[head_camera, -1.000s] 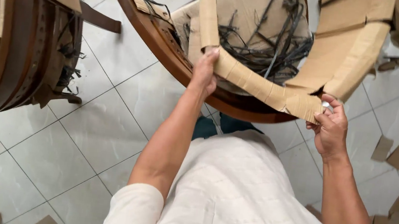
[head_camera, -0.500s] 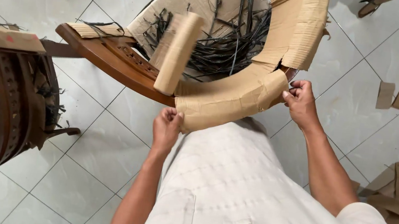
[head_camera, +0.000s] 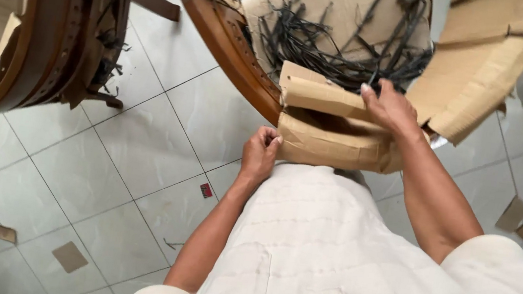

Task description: Tying black straps onto a wooden chair frame as part of assembly or packaging

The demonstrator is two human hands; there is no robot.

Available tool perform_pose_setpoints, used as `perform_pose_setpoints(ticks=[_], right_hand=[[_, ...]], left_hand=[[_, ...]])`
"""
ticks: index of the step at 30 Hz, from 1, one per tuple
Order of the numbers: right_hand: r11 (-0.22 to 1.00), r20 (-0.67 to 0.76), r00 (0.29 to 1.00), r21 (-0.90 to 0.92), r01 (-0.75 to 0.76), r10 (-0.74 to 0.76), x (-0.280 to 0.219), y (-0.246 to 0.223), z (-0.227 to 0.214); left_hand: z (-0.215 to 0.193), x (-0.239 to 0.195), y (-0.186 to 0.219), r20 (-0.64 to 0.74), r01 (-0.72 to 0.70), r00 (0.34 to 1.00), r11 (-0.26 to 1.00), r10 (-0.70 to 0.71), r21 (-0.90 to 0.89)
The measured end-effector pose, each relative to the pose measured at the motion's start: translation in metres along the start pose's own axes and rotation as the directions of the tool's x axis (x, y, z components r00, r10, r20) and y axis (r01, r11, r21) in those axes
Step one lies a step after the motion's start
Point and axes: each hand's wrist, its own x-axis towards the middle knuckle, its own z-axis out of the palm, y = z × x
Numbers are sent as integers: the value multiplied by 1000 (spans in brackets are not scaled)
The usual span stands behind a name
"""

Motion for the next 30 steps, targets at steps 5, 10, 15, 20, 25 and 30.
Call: perform_pose_setpoints(ticks=[5,10,15,20,25,30], right_hand=[[905,132,978,417,91,-159,-37,-40,-26],[759,186,955,648,56,-229,-25,-20,-25],[922,223,974,382,-60,-29,-49,-34,-26],[699,-104,991,703,135,-86,-27,-2,1],[199,-311,945,924,326,-101,-16,-32,-20],[198,-351,806,851,487,-476,-49,-122,-81]], left_hand=[[1,-3,0,-61,-13,998,1000,14,7],[-14,-20,21,-42,-35,998,999,35,4],[-8,-15,11,-31,-19,999,1000,19,-4],[-3,-13,9,-31,-32,999,999,31,-13],[5,-6,-1,-18,-25,1000,999,25,-26],[-9,-22,21,-29,71,997,996,-73,-44]])
